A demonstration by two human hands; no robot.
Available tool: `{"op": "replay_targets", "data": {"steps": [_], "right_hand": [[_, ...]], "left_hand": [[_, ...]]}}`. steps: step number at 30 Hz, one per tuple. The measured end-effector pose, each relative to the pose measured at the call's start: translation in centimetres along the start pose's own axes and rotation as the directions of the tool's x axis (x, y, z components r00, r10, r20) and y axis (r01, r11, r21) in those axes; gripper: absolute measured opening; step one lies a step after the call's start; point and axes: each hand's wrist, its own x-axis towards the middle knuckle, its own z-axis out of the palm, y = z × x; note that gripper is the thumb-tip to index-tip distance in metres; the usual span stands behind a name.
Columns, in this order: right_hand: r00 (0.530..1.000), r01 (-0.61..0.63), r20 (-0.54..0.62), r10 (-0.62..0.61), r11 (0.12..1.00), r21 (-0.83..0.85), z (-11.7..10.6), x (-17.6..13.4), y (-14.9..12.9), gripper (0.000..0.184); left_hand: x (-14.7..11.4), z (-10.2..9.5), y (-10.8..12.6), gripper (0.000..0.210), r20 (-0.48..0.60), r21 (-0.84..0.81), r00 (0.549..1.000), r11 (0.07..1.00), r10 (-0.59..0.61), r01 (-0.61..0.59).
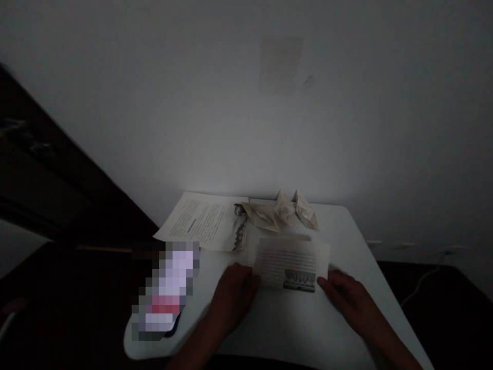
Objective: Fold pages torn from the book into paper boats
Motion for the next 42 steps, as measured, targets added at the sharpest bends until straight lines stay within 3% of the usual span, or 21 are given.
{"op": "replay_targets", "data": {"steps": [3,9,16,27,42], "right_hand": [[0.998,0.027,0.064,-0.022,0.996,-0.087,0.3,0.4,0.2,0.040],[0.999,0.004,0.037,0.006,0.964,-0.265,1.1,1.2,0.2,0.039],[0.995,-0.074,-0.082,0.049,0.939,-0.335,1.8,1.2,0.2,0.026],[0.992,-0.101,-0.103,0.077,0.961,-0.257,2.1,0.6,-0.7,0.018],[0.991,-0.102,-0.109,0.072,0.948,-0.302,2.1,0.6,-0.9,0.017]], "left_hand": [[-0.2,0.5,-0.1,0.020,-0.084,-0.036,0.993,0.997,-0.077,0.074],[-0.4,1.2,0.1,0.043,-0.152,-0.061,0.977,0.988,-0.150,0.142],[-0.2,1.6,0.1,0.033,-0.174,0.077,0.983,0.994,-0.062,0.076],[-0.3,2.1,-0.1,0.024,-0.222,0.224,0.972,0.974,0.072,-0.022],[0.2,2.0,0.2,0.020,-0.069,0.334,0.997,0.942,0.047,-0.021]]}}
